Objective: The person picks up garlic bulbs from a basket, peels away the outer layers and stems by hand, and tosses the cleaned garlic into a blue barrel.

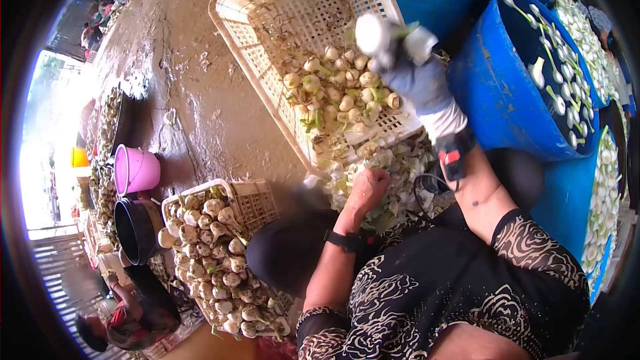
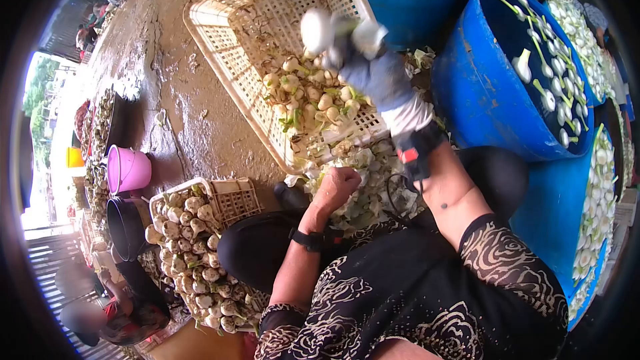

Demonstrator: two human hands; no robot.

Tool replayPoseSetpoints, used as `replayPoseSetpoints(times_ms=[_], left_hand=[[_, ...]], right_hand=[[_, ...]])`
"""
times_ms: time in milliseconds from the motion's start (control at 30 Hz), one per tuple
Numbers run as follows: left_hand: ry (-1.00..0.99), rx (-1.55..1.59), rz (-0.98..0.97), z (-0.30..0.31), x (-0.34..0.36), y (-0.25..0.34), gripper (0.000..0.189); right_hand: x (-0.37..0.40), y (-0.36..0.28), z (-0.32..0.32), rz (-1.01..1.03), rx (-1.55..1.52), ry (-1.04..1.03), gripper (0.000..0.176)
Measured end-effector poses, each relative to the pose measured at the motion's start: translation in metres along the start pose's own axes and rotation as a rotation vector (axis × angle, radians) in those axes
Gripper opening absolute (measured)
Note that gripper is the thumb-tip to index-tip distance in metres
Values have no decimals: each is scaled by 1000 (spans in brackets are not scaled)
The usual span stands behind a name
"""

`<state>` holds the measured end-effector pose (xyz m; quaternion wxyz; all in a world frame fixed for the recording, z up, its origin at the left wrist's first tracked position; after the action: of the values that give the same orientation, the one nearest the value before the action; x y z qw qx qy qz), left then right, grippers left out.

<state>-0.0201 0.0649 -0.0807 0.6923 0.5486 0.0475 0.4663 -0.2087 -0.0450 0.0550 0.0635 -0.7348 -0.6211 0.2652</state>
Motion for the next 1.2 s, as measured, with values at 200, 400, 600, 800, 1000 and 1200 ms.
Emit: replayPoseSetpoints(times_ms=[200,400,600,800,1000,1200], left_hand=[[265,-267,-267,15,16,25,25],[328,-28,-117,44,14,35,21],[298,335,170,61,8,28,28],[507,1241,135,66,9,17,40],[438,1378,74,75,14,13,51],[599,1151,-237,70,24,39,35]], right_hand=[[-77,36,33,-130,856,-123,20],[-79,156,118,-473,2105,-446,32],[-93,238,214,-355,1582,-227,18],[-43,166,120,-484,640,307,11],[22,109,27,-548,529,114,23],[62,86,25,-400,784,182,44]])
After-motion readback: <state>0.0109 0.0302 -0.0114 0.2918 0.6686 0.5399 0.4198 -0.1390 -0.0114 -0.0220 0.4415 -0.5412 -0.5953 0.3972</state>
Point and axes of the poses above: each hand's wrist, its own x-axis away from the middle knuckle, its own z-axis out of the back of the hand, y = z × x, the point moved 2 cm from there along -x, towards the middle knuckle, and after that the axes turned 7 degrees about z, right-handed, at the moved point
